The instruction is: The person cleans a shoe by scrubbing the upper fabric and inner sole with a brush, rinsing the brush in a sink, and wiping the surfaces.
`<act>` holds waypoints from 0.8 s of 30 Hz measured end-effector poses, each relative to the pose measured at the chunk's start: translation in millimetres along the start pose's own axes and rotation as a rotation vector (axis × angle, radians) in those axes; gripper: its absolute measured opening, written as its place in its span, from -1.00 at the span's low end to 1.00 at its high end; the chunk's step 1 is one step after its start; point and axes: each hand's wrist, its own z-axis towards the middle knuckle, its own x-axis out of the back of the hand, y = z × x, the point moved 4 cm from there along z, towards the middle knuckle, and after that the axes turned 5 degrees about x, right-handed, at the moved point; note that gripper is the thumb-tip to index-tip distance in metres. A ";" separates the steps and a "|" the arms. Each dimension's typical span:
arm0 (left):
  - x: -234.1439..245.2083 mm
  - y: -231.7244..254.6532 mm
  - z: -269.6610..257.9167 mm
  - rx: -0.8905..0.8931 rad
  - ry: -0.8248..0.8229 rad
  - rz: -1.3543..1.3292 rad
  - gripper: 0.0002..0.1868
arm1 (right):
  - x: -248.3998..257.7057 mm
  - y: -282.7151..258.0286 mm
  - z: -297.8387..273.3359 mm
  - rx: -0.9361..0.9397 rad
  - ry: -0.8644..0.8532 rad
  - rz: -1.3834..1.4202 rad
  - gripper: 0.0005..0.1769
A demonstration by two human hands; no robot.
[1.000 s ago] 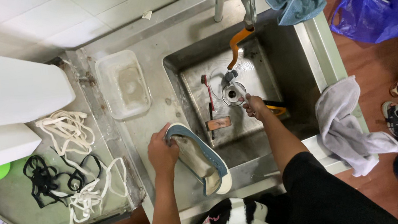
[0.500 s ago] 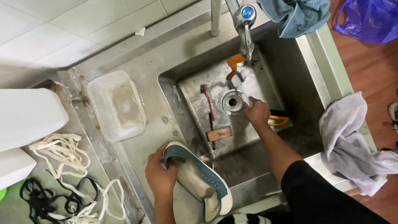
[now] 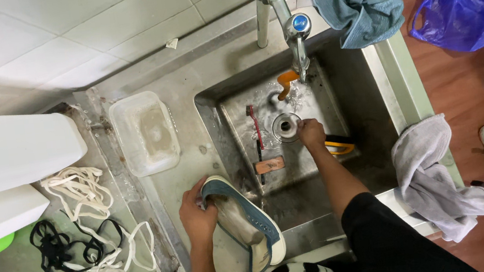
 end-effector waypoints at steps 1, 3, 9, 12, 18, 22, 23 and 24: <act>-0.8 -0.1 1.6 -0.003 0.003 0.000 -0.34 | -3.4 -2.7 4.3 0.007 0.017 0.000 -0.60; -1.4 -1.8 2.8 -0.009 0.007 0.002 -0.34 | 8.9 -20.6 -8.5 0.012 0.035 0.003 -0.56; -2.6 -3.1 4.3 -0.021 0.008 0.013 -0.33 | 43.8 -46.2 -31.4 -0.022 0.040 0.039 -0.55; -1.8 -7.4 2.2 -0.041 -0.001 -0.006 -0.30 | 38.8 -50.2 -38.1 0.121 -0.108 -0.068 -0.61; -10.9 -16.3 9.4 -0.099 0.032 0.021 -0.32 | 52.5 -34.1 -45.3 0.090 -0.143 -0.233 -0.59; -26.3 -41.3 19.0 -0.191 0.077 0.027 -0.35 | 98.5 -41.2 -89.0 0.139 -0.154 -0.327 -0.50; -27.9 -46.5 26.0 -0.196 0.088 0.046 -0.36 | 110.0 -46.7 -99.1 0.153 -0.161 -0.279 -0.44; -26.9 -49.8 23.7 -0.195 0.086 0.047 -0.36 | 136.0 -71.1 -138.8 0.151 -0.163 -0.279 -0.44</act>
